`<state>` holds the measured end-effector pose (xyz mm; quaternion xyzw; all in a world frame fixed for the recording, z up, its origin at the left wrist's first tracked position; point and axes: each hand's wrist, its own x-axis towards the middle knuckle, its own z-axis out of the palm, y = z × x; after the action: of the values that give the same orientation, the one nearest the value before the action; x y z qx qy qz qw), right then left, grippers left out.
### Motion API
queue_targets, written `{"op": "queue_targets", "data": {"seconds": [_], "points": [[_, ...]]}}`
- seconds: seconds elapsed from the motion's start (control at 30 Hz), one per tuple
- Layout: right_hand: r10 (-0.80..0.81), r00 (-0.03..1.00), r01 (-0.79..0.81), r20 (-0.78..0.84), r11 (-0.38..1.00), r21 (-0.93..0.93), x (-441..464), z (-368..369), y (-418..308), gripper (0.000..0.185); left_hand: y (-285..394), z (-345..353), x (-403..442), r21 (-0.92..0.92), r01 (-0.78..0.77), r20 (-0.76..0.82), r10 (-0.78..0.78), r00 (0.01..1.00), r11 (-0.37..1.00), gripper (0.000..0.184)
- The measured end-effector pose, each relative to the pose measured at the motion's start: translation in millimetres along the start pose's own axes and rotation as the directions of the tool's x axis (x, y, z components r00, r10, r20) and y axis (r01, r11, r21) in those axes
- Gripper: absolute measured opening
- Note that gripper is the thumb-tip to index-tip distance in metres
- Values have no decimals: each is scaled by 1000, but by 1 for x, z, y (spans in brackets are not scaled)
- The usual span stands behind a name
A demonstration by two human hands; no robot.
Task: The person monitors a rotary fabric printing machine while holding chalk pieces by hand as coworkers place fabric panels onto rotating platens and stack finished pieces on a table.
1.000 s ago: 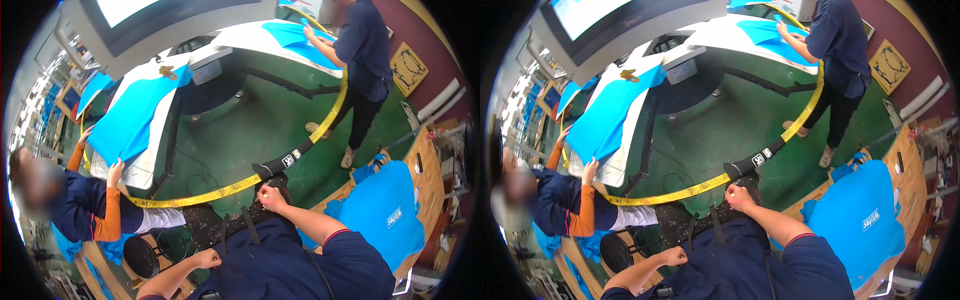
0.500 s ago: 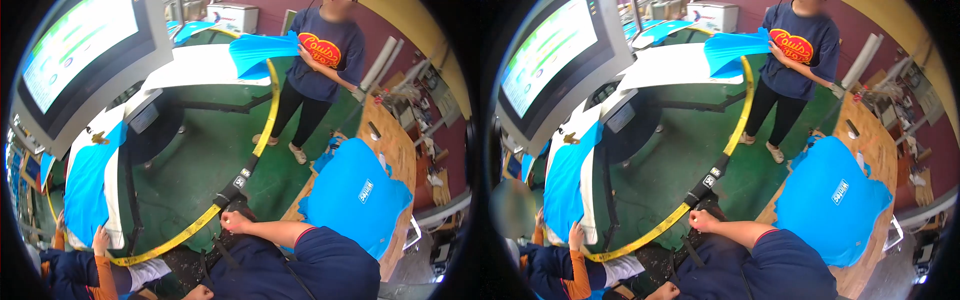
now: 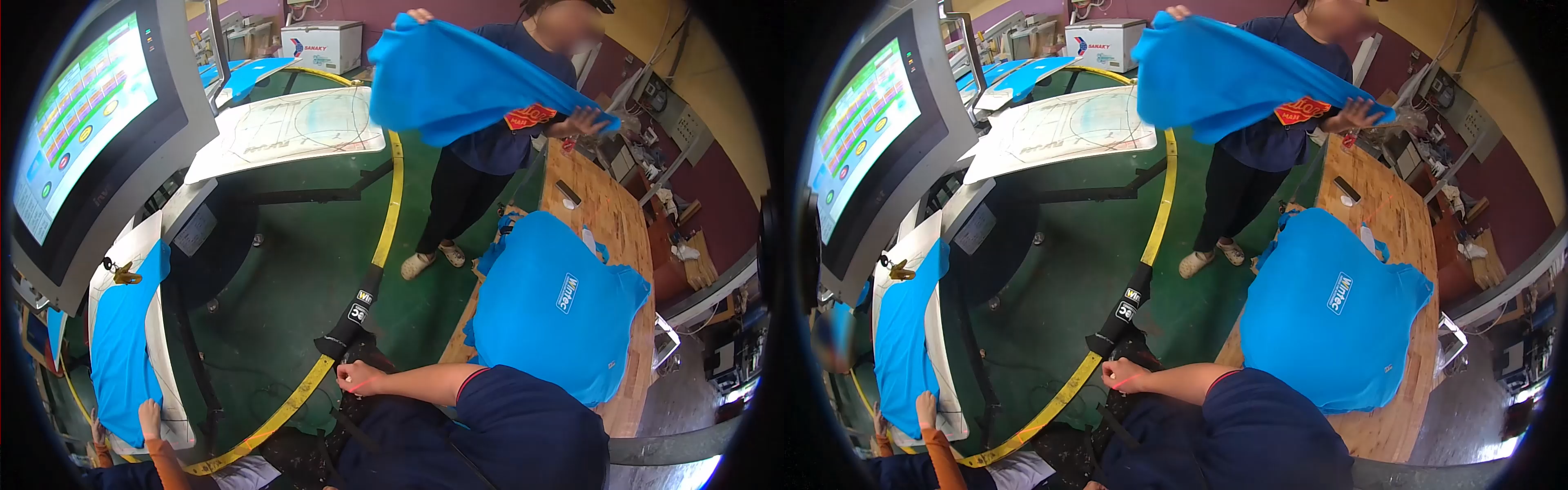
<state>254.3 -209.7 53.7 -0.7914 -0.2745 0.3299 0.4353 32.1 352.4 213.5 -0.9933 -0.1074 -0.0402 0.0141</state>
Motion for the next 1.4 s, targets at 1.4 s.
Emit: {"op": "queue_targets", "data": {"seconds": [1.4], "points": [[43, 999, -44, -21, 998, -37, 0, -5, -5, 27, 347, 84, -228, -648, 594, 762, 405, 505, 477, 30]]}}
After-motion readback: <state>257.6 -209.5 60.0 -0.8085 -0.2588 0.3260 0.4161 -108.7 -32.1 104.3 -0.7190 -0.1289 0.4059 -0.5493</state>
